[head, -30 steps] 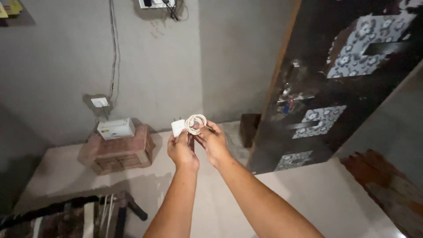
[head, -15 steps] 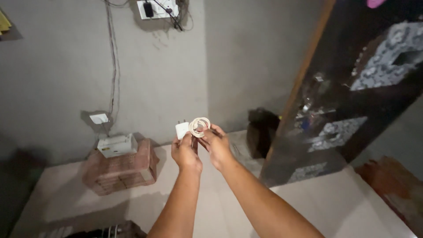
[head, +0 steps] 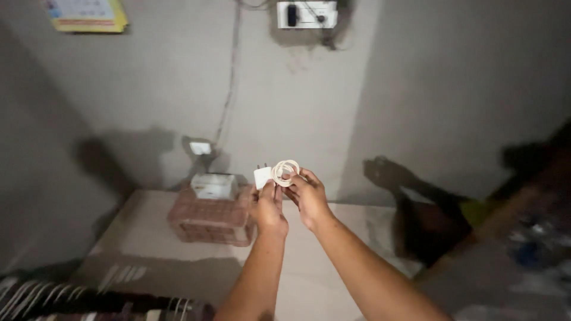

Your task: The person unplugs a white charger from a wall socket, coils the cable, and places it on a window sill. The person then picks up a black device from a pink cloth on the floor and manipulates it.

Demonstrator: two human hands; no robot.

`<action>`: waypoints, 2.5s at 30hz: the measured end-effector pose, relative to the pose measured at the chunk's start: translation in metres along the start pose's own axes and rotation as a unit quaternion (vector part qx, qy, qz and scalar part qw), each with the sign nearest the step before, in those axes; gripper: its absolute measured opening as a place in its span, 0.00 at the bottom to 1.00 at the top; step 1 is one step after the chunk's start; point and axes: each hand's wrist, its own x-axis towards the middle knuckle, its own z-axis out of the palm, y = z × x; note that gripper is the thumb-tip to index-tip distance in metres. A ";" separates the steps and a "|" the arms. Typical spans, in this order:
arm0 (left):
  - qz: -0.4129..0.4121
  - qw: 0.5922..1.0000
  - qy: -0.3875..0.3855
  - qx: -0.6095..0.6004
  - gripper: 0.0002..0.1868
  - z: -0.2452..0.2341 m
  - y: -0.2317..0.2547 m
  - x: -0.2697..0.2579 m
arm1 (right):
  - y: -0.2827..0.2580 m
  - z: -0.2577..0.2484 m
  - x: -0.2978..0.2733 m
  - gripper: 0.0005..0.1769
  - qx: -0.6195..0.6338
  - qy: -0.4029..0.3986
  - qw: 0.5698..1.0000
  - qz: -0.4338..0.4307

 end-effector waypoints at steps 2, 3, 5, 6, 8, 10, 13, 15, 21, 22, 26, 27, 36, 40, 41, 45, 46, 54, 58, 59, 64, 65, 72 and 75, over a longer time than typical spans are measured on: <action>0.008 1.000 0.018 0.024 0.19 -0.012 0.021 0.017 | 0.015 0.021 0.011 0.15 0.007 -0.015 1.000 0.023; 0.017 0.999 0.037 0.016 0.18 -0.018 0.032 0.026 | 0.025 0.035 0.017 0.15 0.010 -0.023 0.999 0.033; 0.040 0.996 0.075 0.005 0.19 -0.022 0.048 0.050 | 0.040 0.059 0.036 0.16 0.007 -0.050 0.997 0.056; 0.054 0.996 0.065 -0.002 0.19 -0.026 0.058 0.062 | 0.048 0.070 0.044 0.16 0.005 -0.059 0.996 0.062; 0.080 0.996 0.047 -0.012 0.19 -0.041 0.078 0.084 | 0.069 0.096 0.058 0.17 0.021 -0.084 0.994 0.063; 0.086 0.995 0.048 -0.017 0.18 -0.056 0.095 0.106 | 0.088 0.122 0.074 0.17 0.022 -0.096 0.992 0.074; 0.116 0.991 0.070 -0.020 0.18 -0.072 0.124 0.142 | 0.115 0.159 0.093 0.17 0.011 -0.110 0.989 0.099; 0.136 0.988 0.074 -0.023 0.18 -0.083 0.144 0.171 | 0.131 0.179 0.113 0.16 0.007 -0.132 0.985 0.108; 0.175 0.977 0.116 -0.024 0.17 -0.125 0.203 0.210 | 0.193 0.244 0.140 0.13 -0.017 -0.192 0.972 0.135; 0.189 0.974 0.124 -0.026 0.17 -0.130 0.211 0.218 | 0.202 0.255 0.147 0.13 -0.012 -0.210 0.968 0.136; 0.233 0.957 0.170 -0.039 0.18 -0.151 0.248 0.247 | 0.240 0.302 0.165 0.12 0.008 -0.269 0.948 0.168; 0.240 0.953 0.180 -0.032 0.18 -0.156 0.257 0.255 | 0.248 0.314 0.171 0.12 0.012 -0.280 0.943 0.182; 0.333 0.905 0.257 -0.051 0.19 -0.157 0.316 0.313 | 0.278 0.404 0.221 0.13 -0.016 -0.393 0.883 0.256; 0.369 0.884 0.281 -0.061 0.19 -0.164 0.327 0.325 | 0.293 0.429 0.239 0.13 -0.024 -0.439 0.856 0.271; 0.377 0.879 0.284 -0.064 0.19 -0.167 0.329 0.326 | 0.299 0.433 0.239 0.13 -0.026 -0.446 0.851 0.277; 0.415 0.861 0.289 -0.059 0.20 -0.182 0.344 0.330 | 0.320 0.450 0.233 0.14 -0.011 -0.460 0.836 0.300; 0.425 0.857 0.286 -0.060 0.19 -0.186 0.349 0.330 | 0.324 0.456 0.232 0.14 -0.013 -0.468 0.830 0.304; 0.468 0.822 0.315 -0.078 0.18 -0.231 0.404 0.345 | 0.373 0.518 0.216 0.15 -0.017 -0.506 0.799 0.325; 0.473 0.811 0.336 -0.071 0.19 -0.257 0.442 0.361 | 0.400 0.558 0.210 0.16 -0.043 -0.526 0.789 0.315; 0.471 0.810 0.342 -0.070 0.20 -0.264 0.452 0.365 | 0.407 0.569 0.209 0.16 -0.043 -0.531 0.787 0.312; 0.413 0.812 0.411 -0.020 0.20 -0.291 0.501 0.384 | 0.443 0.610 0.210 0.16 -0.056 -0.525 0.788 0.318; 0.404 0.810 0.426 -0.013 0.19 -0.298 0.505 0.385 | 0.451 0.617 0.211 0.15 -0.048 -0.527 0.788 0.315; 0.413 0.798 0.439 -0.011 0.17 -0.342 0.545 0.405 | 0.507 0.656 0.200 0.18 -0.076 -0.488 0.805 0.329; 0.419 0.792 0.443 -0.016 0.17 -0.370 0.563 0.420 | 0.533 0.677 0.200 0.18 -0.063 -0.490 0.803 0.335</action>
